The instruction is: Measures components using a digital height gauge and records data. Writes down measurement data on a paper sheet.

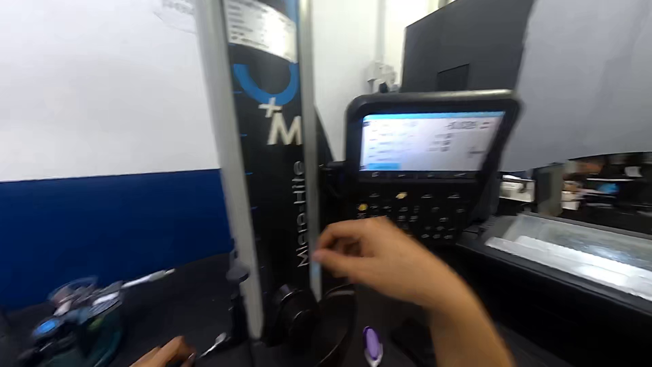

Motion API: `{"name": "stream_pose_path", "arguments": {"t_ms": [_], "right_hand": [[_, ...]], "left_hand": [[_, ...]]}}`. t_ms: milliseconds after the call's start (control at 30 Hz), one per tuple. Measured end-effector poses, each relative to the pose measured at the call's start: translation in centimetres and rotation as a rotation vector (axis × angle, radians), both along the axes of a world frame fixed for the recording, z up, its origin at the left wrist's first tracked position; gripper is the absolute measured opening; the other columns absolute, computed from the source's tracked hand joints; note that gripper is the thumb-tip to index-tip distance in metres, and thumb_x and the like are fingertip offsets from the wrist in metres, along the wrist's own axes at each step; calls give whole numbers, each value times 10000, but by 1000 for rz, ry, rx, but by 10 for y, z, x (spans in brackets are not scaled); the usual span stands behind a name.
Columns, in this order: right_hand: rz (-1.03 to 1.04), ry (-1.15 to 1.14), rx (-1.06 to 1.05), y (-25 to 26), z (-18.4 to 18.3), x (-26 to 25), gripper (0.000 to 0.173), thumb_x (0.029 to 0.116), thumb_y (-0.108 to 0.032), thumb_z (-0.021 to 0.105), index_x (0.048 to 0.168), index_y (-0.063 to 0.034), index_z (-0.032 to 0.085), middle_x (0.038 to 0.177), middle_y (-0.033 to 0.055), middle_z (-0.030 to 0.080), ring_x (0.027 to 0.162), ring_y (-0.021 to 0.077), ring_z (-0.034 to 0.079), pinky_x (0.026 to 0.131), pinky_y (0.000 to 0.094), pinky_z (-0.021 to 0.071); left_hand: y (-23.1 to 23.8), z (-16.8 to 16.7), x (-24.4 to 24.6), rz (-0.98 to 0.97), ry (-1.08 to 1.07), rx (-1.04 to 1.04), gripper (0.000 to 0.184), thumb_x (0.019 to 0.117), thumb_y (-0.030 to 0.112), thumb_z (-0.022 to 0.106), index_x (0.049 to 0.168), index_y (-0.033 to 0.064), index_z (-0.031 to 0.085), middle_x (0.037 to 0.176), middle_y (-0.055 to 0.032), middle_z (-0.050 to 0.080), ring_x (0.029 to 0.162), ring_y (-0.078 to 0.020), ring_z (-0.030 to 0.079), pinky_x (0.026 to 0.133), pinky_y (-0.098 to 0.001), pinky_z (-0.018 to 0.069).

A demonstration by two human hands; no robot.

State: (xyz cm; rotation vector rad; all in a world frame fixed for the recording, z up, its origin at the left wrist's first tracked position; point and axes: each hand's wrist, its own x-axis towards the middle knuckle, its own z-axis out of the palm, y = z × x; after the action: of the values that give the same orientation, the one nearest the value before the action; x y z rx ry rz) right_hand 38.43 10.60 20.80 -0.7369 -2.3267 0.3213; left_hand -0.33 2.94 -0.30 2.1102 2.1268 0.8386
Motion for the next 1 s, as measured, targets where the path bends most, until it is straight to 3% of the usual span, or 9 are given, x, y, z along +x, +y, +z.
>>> {"name": "stream_pose_path", "arguments": {"t_ms": [100, 167, 367, 600, 700, 800, 867, 1000], "right_hand": [[46, 36, 50, 2, 1, 4, 176, 987, -391, 650, 982, -243, 746, 721, -76, 688, 576, 77, 652, 479, 278, 569], [66, 37, 44, 5, -1, -4, 171, 960, -414, 665, 982, -271, 757, 711, -80, 707, 548, 82, 653, 445, 273, 554], [108, -33, 138, 9, -16, -31, 155, 938, -484, 647, 946, -358, 737, 687, -152, 686, 550, 22, 647, 449, 248, 562], [128, -37, 207, 5, -23, -49, 153, 944, -463, 641, 972, -347, 737, 643, -178, 629, 488, -26, 564, 398, 197, 484], [139, 29, 245, 3, -30, -67, 252, 954, -439, 637, 1168, -322, 700, 801, -177, 672, 563, -18, 585, 443, 200, 497], [139, 55, 291, 6, -44, -91, 373, 980, -446, 607, 1325, -313, 653, 1017, -140, 695, 754, 9, 660, 574, 230, 575], [138, 38, 325, 11, -55, -101, 382, 998, -465, 582, 1347, -325, 650, 1094, -119, 676, 843, 22, 660, 646, 255, 581], [145, 48, 371, 14, -62, -109, 315, 1007, -438, 568, 1265, -315, 699, 1050, -122, 669, 776, 5, 628, 581, 226, 535]], "left_hand": [[-2, -2, 4, 75, -9, 15, 268, 990, 303, 623, 1105, 89, 736, 1064, -123, 751, 1037, -333, 714, 917, -597, 551], [-5, 1, 1, 119, -32, -66, 281, 1009, 322, 589, 1144, 119, 729, 1122, -79, 743, 1108, -269, 692, 993, -533, 530], [-4, 1, -1, 132, -57, -95, 266, 1012, 316, 581, 1145, 142, 731, 1127, -37, 742, 1107, -212, 686, 1002, -480, 527], [-3, -1, 0, 144, -53, -83, 253, 1012, 308, 584, 1131, 146, 737, 1101, -22, 745, 1089, -196, 689, 988, -469, 529], [-3, -2, -1, 139, -58, -59, 251, 1008, 305, 592, 1128, 143, 741, 1103, -23, 752, 1089, -198, 695, 989, -474, 534], [-3, -2, -1, 139, -53, -59, 247, 1010, 306, 587, 1120, 149, 742, 1101, -11, 751, 1087, -185, 693, 990, -458, 534], [-2, -1, 0, 143, -52, -67, 248, 1012, 312, 586, 1119, 152, 743, 1108, -3, 750, 1089, -175, 691, 993, -450, 532], [-5, -5, -3, 163, -43, -50, 244, 1008, 320, 593, 1111, 159, 745, 1098, 0, 750, 1082, -179, 693, 986, -461, 536]]}}
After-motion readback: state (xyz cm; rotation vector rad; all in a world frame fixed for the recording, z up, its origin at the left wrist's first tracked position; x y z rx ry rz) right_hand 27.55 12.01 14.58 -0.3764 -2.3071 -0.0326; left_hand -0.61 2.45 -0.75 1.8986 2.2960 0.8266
